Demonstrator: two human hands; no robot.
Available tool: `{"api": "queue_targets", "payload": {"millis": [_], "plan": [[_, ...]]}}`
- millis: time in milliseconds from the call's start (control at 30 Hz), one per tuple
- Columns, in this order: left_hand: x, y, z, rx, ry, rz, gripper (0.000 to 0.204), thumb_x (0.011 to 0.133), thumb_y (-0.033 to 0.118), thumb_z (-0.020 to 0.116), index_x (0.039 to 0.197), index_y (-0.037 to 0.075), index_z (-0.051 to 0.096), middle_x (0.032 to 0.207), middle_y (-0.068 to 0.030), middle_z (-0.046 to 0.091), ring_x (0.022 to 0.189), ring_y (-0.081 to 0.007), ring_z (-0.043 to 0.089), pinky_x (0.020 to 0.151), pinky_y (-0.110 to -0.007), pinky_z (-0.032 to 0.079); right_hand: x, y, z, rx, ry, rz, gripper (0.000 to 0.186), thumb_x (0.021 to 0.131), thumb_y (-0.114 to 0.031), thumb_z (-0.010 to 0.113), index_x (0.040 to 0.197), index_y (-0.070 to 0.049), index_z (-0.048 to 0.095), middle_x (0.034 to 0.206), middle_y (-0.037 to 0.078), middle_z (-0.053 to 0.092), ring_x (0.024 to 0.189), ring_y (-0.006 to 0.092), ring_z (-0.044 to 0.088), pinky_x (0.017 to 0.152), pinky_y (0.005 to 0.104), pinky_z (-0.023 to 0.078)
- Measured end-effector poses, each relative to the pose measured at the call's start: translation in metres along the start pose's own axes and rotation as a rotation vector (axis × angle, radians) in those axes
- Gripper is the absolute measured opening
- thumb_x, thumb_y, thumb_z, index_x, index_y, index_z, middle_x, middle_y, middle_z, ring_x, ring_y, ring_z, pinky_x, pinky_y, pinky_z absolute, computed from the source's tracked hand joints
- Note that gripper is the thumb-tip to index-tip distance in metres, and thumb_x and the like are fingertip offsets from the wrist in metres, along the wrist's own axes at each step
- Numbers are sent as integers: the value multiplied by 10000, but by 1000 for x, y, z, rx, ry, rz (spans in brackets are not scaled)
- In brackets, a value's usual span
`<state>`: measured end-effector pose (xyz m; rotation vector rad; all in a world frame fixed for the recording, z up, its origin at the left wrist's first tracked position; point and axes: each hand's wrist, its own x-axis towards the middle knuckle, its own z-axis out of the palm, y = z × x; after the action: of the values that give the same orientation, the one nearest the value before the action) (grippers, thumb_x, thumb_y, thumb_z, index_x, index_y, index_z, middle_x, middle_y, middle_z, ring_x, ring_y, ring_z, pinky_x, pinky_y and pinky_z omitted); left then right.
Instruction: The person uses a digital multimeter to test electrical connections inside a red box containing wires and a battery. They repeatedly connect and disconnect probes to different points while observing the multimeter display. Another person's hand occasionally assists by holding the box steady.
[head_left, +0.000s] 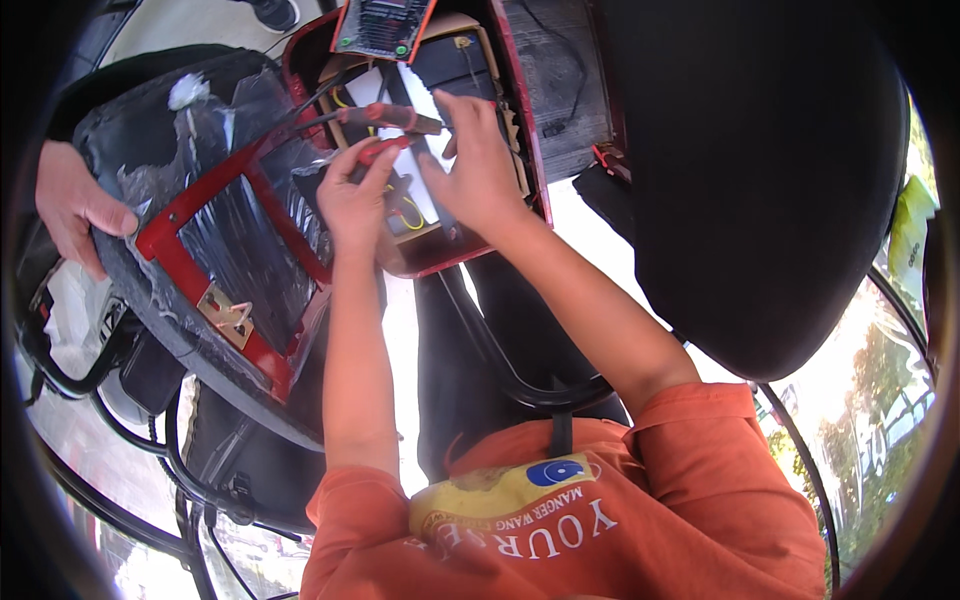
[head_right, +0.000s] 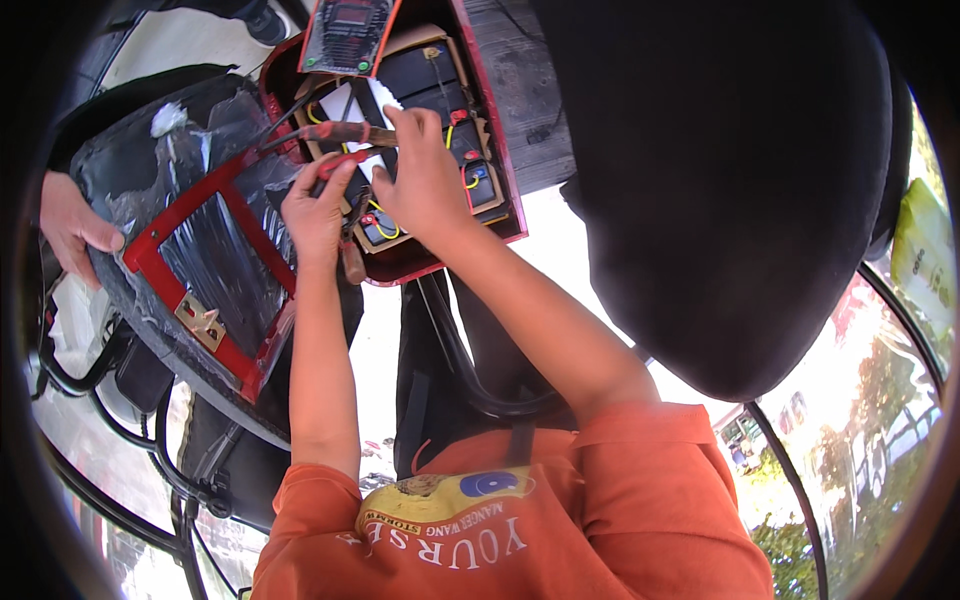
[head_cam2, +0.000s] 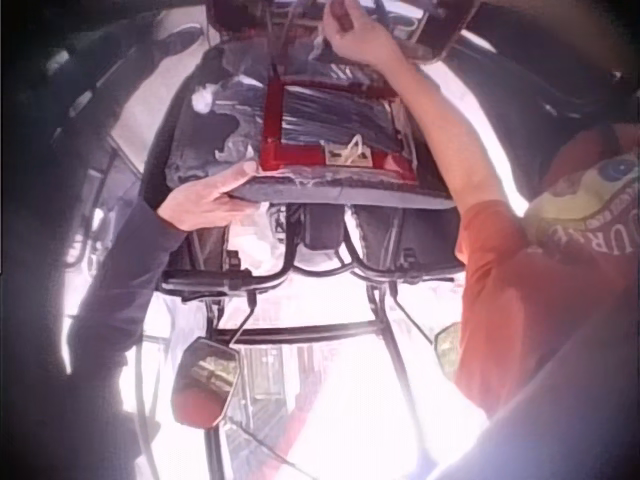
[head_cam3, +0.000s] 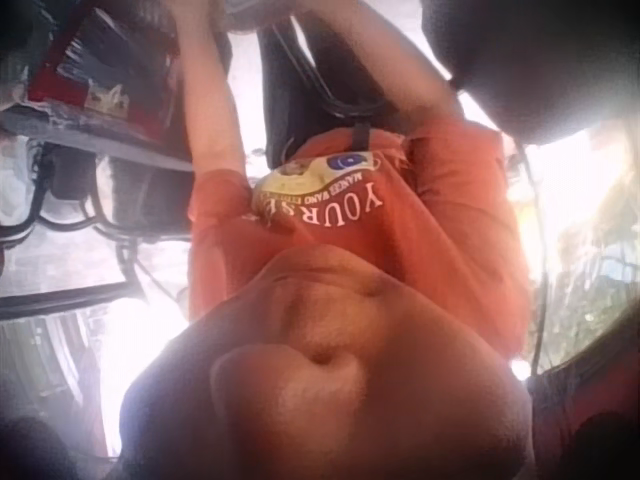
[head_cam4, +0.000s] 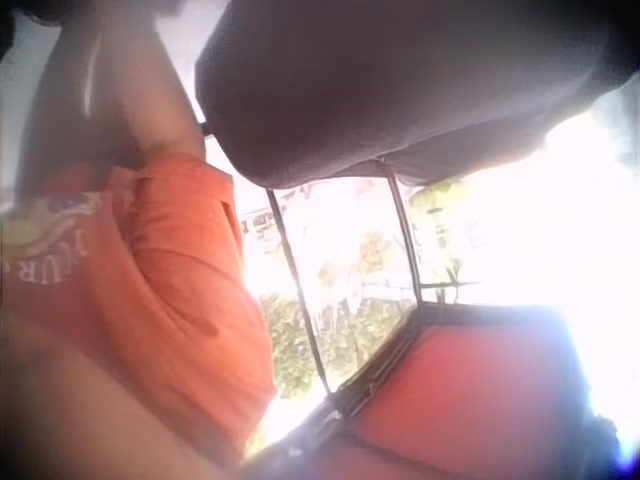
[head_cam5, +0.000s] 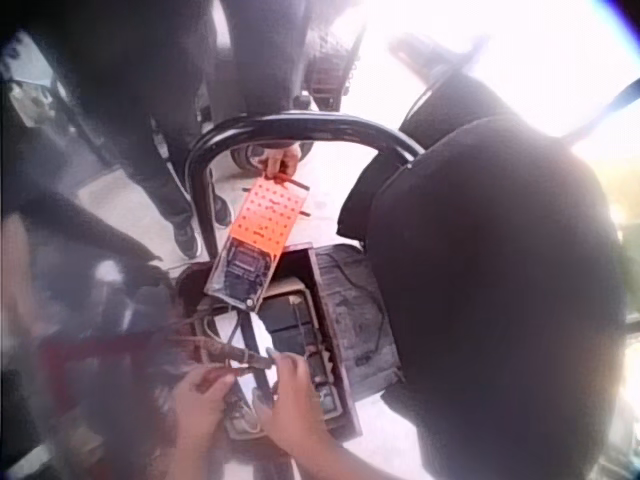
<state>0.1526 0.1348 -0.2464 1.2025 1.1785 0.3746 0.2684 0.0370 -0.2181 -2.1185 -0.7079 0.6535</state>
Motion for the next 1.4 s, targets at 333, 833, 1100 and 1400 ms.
{"api": "queue_targets", "payload": {"millis": [333,833,1100,1400], "plan": [[-16,-16,28,359,56,164,562,739,313,861,1208,80,658,886,-56,626,763,-162,610,722,-306,505,27,40,5,-81,-82,103,207,795,-78,727,917,-11,574,816,162,636,726,311,664,666,374,519],[32,-11,-13,-307,226,149,339,1056,315,448,1069,1,574,607,-11,548,536,-64,507,503,-185,377,10,102,-1,95,128,146,171,746,4,672,884,-9,571,741,47,614,620,94,560,603,263,462],[38,-21,-15,-270,188,134,397,1047,375,436,1041,8,588,598,-17,552,520,-71,511,489,-177,394,-7,111,-1,92,169,173,193,786,26,665,933,-19,550,1047,169,683,979,360,649,847,407,505],[41,-22,-12,-253,179,128,407,1054,374,392,1024,12,575,587,-15,552,498,-67,502,455,-167,355,-6,110,4,90,194,89,208,790,48,667,943,-29,549,1079,179,681,953,357,669,820,391,520]]}}
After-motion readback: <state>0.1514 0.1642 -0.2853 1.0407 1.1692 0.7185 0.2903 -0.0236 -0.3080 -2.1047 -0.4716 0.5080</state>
